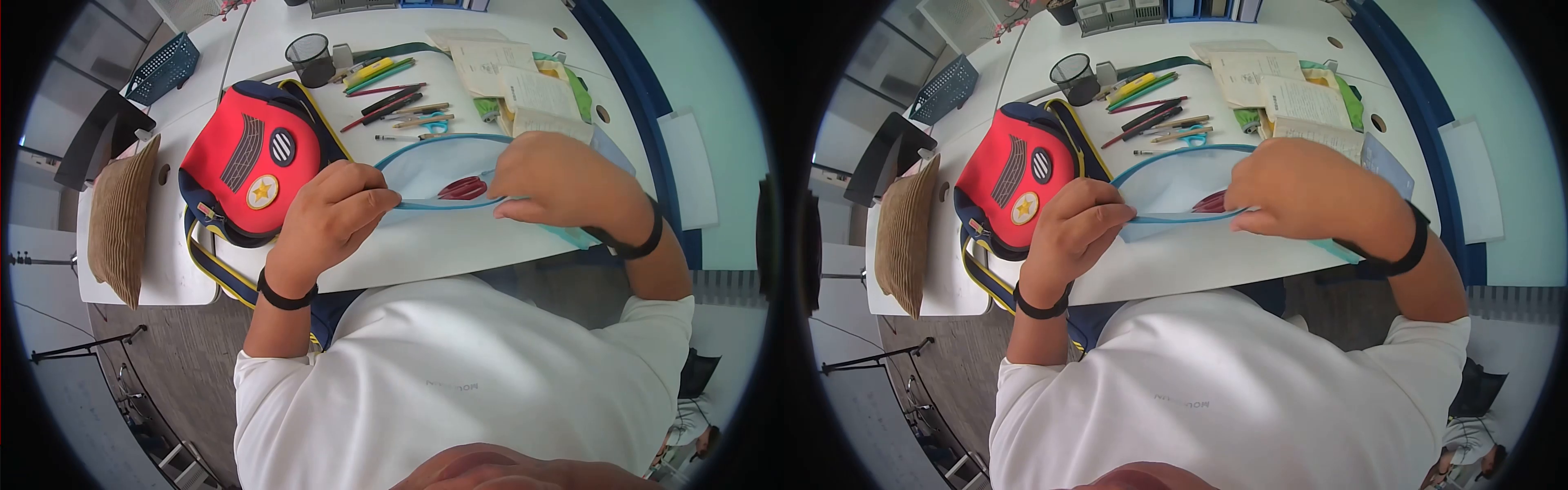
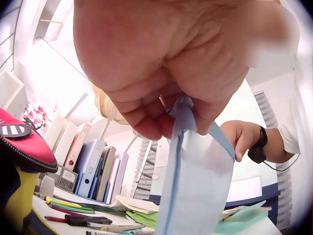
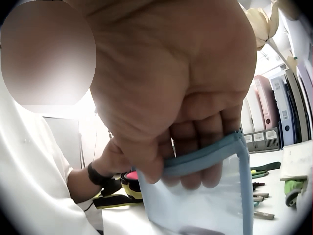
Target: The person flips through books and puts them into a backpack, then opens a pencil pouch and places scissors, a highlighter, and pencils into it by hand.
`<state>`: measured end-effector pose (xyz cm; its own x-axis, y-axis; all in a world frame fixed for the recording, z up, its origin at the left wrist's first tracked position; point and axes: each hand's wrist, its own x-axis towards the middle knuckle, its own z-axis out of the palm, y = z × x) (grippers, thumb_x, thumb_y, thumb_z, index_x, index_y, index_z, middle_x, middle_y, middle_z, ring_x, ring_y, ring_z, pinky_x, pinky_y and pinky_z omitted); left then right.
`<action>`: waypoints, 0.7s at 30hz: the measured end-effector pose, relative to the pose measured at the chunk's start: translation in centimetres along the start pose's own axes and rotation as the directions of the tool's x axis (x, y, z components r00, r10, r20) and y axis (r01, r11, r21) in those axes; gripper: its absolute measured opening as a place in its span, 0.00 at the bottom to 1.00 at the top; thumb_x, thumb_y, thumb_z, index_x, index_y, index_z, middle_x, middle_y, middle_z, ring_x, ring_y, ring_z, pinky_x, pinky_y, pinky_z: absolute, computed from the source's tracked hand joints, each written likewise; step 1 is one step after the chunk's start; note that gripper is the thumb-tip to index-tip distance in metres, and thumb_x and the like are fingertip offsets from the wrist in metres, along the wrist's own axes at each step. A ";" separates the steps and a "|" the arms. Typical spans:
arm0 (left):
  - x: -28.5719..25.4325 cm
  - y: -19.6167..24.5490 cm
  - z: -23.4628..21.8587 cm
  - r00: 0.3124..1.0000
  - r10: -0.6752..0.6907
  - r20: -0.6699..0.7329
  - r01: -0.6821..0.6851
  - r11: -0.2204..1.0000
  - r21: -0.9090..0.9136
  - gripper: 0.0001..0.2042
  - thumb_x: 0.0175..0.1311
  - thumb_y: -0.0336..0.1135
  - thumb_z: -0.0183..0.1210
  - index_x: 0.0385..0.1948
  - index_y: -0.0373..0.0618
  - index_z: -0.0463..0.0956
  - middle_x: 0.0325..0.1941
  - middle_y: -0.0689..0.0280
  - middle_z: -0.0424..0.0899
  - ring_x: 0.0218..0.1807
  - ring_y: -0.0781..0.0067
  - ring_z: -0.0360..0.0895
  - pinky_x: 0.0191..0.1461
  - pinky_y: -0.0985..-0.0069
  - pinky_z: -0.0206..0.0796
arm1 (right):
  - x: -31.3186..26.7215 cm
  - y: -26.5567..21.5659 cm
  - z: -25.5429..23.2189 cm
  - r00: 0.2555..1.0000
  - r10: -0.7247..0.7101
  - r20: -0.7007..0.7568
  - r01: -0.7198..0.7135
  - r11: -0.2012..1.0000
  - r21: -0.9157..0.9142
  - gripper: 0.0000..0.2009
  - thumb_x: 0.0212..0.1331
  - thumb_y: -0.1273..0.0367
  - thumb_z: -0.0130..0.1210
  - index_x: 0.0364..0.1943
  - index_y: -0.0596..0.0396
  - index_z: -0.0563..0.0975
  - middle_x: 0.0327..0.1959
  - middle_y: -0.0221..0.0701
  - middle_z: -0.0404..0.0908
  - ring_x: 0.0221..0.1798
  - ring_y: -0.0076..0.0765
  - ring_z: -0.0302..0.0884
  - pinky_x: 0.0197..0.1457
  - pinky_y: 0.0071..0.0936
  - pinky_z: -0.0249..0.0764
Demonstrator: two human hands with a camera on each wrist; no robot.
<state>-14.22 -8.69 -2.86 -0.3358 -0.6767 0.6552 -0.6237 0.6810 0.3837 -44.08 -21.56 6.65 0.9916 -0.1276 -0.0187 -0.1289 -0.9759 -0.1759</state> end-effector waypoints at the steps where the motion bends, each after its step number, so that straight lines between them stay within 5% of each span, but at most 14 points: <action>1: 0.0 -0.2 0.1 1.000 -0.001 -0.004 0.001 1.000 -0.005 0.16 0.47 0.16 0.72 0.39 0.42 0.84 0.39 0.62 0.83 0.40 0.61 0.82 0.40 0.69 0.75 | 0.5 0.5 -0.8 0.997 0.040 -0.069 -0.030 0.989 0.145 0.09 0.64 0.63 0.66 0.34 0.54 0.87 0.33 0.37 0.86 0.39 0.47 0.84 0.47 0.39 0.79; 2: 0.0 -0.4 0.2 1.000 0.010 -0.008 -0.010 1.000 -0.016 0.16 0.46 0.16 0.72 0.39 0.42 0.84 0.39 0.62 0.82 0.40 0.61 0.82 0.40 0.69 0.75 | 1.1 1.2 -1.5 0.987 0.091 -0.129 -0.051 0.956 0.288 0.09 0.65 0.64 0.66 0.36 0.55 0.88 0.34 0.37 0.87 0.39 0.47 0.84 0.45 0.38 0.79; 7: -0.2 -1.3 0.9 0.997 0.023 -0.069 -0.026 0.999 -0.042 0.16 0.45 0.17 0.73 0.38 0.42 0.84 0.38 0.62 0.82 0.39 0.60 0.82 0.39 0.69 0.75 | 7.1 9.9 -2.7 0.943 0.251 -0.218 -0.200 0.952 0.233 0.09 0.68 0.66 0.63 0.41 0.58 0.87 0.38 0.39 0.87 0.40 0.46 0.82 0.48 0.36 0.78; 12: -0.2 -2.6 1.3 0.994 0.024 -0.103 -0.033 0.996 -0.082 0.15 0.46 0.21 0.71 0.38 0.44 0.85 0.41 0.63 0.81 0.40 0.60 0.82 0.39 0.67 0.75 | 15.1 17.5 2.4 0.964 0.229 -0.132 -0.248 0.957 -0.153 0.10 0.70 0.64 0.59 0.44 0.55 0.86 0.43 0.36 0.88 0.47 0.47 0.84 0.53 0.41 0.79; 21: -0.6 -4.7 1.3 0.986 -0.020 -0.167 -0.019 0.974 -0.225 0.17 0.45 0.21 0.72 0.41 0.43 0.85 0.39 0.62 0.82 0.37 0.61 0.80 0.37 0.67 0.73 | 23.6 22.5 10.8 0.956 0.291 -0.043 -0.293 0.923 -0.249 0.13 0.69 0.66 0.57 0.53 0.46 0.86 0.51 0.32 0.88 0.55 0.47 0.85 0.58 0.46 0.81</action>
<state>-12.00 -11.88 -5.95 -0.2011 -0.6339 0.7468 -0.4421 0.7391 0.5083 -23.50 -44.63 -8.36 0.9099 -0.4141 -0.0265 -0.4105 -0.9076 0.0885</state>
